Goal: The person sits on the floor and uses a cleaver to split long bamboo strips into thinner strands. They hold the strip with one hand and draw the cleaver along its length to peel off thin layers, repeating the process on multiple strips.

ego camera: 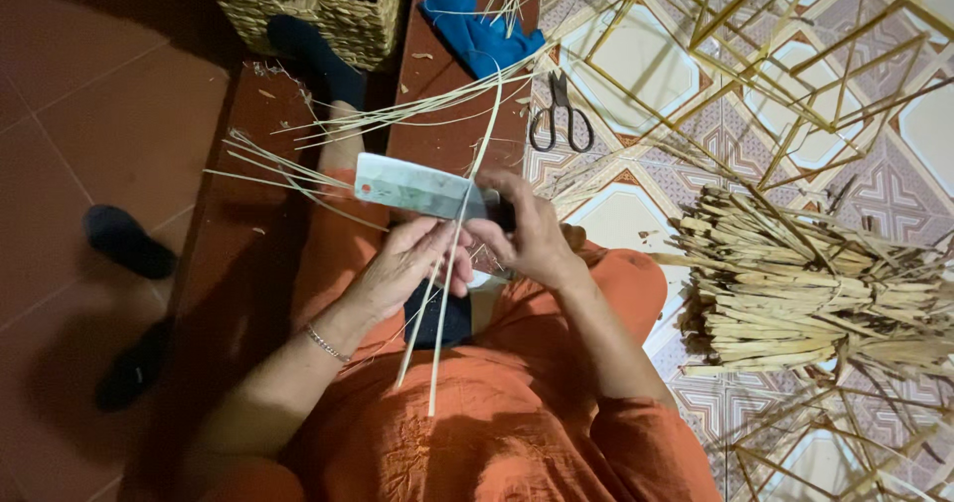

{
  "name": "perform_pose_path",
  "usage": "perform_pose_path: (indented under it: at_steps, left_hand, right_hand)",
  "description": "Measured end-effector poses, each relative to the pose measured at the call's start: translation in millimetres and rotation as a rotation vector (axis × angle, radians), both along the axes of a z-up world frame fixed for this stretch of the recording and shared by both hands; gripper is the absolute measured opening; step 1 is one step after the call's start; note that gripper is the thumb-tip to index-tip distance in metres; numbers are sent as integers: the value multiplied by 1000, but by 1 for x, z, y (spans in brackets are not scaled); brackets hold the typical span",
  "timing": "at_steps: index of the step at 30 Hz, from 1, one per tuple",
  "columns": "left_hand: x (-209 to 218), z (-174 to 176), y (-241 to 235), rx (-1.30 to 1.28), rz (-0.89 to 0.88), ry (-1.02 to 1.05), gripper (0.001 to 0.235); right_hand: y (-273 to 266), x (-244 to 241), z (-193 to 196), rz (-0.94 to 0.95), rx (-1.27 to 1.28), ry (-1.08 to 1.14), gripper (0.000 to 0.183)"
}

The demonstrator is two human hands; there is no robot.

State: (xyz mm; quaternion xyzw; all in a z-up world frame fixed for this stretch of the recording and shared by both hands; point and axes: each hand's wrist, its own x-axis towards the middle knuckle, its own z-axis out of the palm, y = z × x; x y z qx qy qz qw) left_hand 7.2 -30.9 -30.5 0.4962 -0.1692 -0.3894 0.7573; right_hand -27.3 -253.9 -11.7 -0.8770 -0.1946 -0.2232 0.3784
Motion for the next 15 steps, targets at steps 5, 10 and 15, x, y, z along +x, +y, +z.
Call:
perform_pose_path:
  at_steps: [5,10,15]
  left_hand:
    - [-9,-7,-2,-157,128,-6,35]
    - [-14,12,3,-84,168,255,36]
    - [-22,24,9,-63,152,181,26]
  right_hand:
    - [8,1,-1,-46,-127,-39,58]
    - [8,-5,5,9,-205,-115,53]
    - [7,-8,20,40,-283,-100,49]
